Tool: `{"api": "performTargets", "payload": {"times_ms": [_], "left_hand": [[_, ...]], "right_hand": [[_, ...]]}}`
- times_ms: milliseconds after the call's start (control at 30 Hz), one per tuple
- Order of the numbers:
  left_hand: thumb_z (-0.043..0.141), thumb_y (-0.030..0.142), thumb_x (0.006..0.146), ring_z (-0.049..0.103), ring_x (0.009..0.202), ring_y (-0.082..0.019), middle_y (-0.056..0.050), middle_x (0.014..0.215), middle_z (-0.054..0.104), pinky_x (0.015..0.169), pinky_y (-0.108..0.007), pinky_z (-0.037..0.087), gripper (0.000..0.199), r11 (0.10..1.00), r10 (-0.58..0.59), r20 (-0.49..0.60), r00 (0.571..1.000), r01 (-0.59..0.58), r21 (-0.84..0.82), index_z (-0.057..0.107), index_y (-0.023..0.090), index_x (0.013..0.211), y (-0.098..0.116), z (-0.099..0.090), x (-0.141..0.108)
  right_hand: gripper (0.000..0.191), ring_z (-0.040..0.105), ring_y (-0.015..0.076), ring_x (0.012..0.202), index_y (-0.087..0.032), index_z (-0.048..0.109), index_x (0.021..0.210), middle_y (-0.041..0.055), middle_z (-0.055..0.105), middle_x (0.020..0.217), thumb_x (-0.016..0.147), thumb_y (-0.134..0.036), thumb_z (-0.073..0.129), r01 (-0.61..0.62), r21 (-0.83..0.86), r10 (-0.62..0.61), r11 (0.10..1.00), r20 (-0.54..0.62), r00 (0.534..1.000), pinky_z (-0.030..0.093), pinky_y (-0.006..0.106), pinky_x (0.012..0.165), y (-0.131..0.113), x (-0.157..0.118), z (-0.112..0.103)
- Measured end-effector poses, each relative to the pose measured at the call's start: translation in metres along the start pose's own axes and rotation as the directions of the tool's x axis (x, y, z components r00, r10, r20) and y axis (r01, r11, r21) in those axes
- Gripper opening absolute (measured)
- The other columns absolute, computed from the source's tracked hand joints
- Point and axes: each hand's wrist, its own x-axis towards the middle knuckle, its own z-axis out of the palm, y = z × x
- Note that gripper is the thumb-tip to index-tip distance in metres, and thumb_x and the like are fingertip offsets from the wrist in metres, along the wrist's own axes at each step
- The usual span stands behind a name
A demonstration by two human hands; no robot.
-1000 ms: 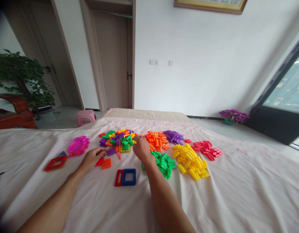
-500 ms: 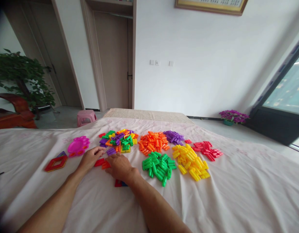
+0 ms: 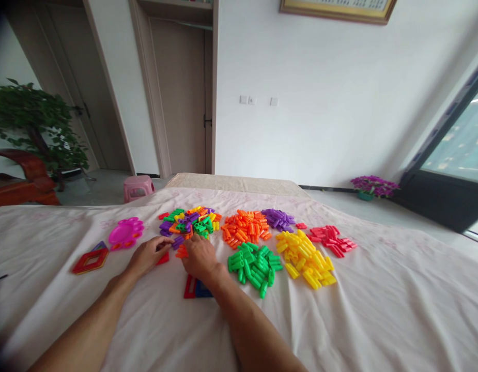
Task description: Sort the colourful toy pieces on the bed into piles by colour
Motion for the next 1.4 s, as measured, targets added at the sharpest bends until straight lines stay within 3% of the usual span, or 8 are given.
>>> {"api": "performTargets", "payload": {"times_ms": [167,333,533,767,900,1033,1200,1400], "left_hand": [[0.053,0.043,0.084,0.069,0.095,-0.023,-0.003,0.106,0.076,0.083,-0.028,0.050,0.034,0.999,-0.040,0.000,0.999,0.040,-0.029,0.075,0.026,0.103,-0.002,-0.001,0.001],[0.053,0.043,0.085,0.069,0.096,-0.023,-0.002,0.107,0.077,0.082,-0.028,0.050,0.033,0.997,-0.070,0.004,0.998,0.070,-0.035,0.076,0.026,0.102,-0.001,-0.002,0.002],[0.051,0.041,0.086,0.069,0.096,-0.022,-0.003,0.107,0.076,0.080,-0.027,0.049,0.034,0.998,-0.067,0.004,0.998,0.067,-0.009,0.074,0.025,0.106,0.001,-0.003,0.000],[0.052,0.051,0.088,0.066,0.103,-0.023,-0.008,0.127,0.065,0.081,-0.030,0.048,0.052,0.989,-0.005,0.007,1.000,0.004,0.151,0.062,0.026,0.133,0.016,0.001,-0.004],[0.059,0.041,0.085,0.064,0.108,-0.025,-0.010,0.125,0.064,0.086,-0.032,0.048,0.048,0.975,0.064,-0.019,0.998,-0.059,0.212,0.063,0.026,0.130,0.020,0.007,-0.006],[0.064,0.038,0.082,0.065,0.103,-0.023,-0.009,0.118,0.068,0.086,-0.032,0.050,0.039,0.990,0.131,0.022,0.991,-0.131,0.046,0.068,0.024,0.118,0.018,0.008,-0.004],[0.070,0.040,0.078,0.067,0.091,-0.022,-0.007,0.112,0.073,0.081,-0.033,0.052,0.039,0.985,0.126,0.076,0.989,-0.116,-0.128,0.069,0.023,0.113,0.017,0.007,-0.003],[0.067,0.048,0.081,0.068,0.103,-0.025,-0.008,0.113,0.074,0.090,-0.034,0.052,0.042,0.943,0.111,0.117,0.987,-0.068,-0.325,0.067,0.021,0.114,0.016,0.010,-0.002]], "right_hand": [[0.035,0.061,0.0255,0.110,-0.021,0.064,0.122,0.0112,0.065,0.116,0.088,-0.028,0.058,-0.202,-0.024,0.200,0.979,-0.081,0.976,0.046,0.035,0.090,0.027,0.005,-0.022],[0.042,0.060,0.0276,0.112,-0.020,0.061,0.129,0.0126,0.064,0.121,0.089,-0.032,0.059,-0.411,-0.051,0.399,0.910,-0.163,0.902,0.045,0.035,0.090,0.059,0.003,-0.044],[0.042,0.057,0.0307,0.115,-0.021,0.062,0.130,0.0135,0.064,0.125,0.089,-0.024,0.055,-0.528,-0.075,0.501,0.846,-0.230,0.834,0.044,0.038,0.091,0.076,-0.003,-0.057],[0.032,0.062,0.0220,0.108,-0.022,0.071,0.115,0.0074,0.071,0.114,0.090,-0.017,0.051,-0.264,0.027,0.265,0.964,-0.122,0.956,0.044,0.029,0.089,0.050,0.006,-0.039],[0.029,0.064,0.0203,0.106,-0.023,0.073,0.106,0.0063,0.072,0.109,0.088,-0.015,0.052,-0.108,0.046,0.110,0.993,-0.043,0.993,0.044,0.027,0.086,0.032,0.006,-0.021],[0.030,0.065,0.0207,0.104,-0.023,0.073,0.107,0.0063,0.073,0.108,0.086,-0.014,0.054,-0.055,0.028,0.054,0.998,0.009,0.998,0.045,0.028,0.087,0.023,0.004,-0.010],[0.038,0.062,0.0201,0.111,-0.025,0.067,0.124,0.0064,0.070,0.115,0.087,-0.020,0.061,-0.009,0.041,0.008,0.999,0.012,1.000,0.043,0.029,0.096,0.016,0.001,-0.004],[0.036,0.060,0.0204,0.110,-0.025,0.067,0.122,0.0062,0.067,0.115,0.087,-0.034,0.070,0.010,0.022,-0.011,1.000,0.039,0.999,0.044,0.029,0.094,0.013,0.001,-0.001]]}}
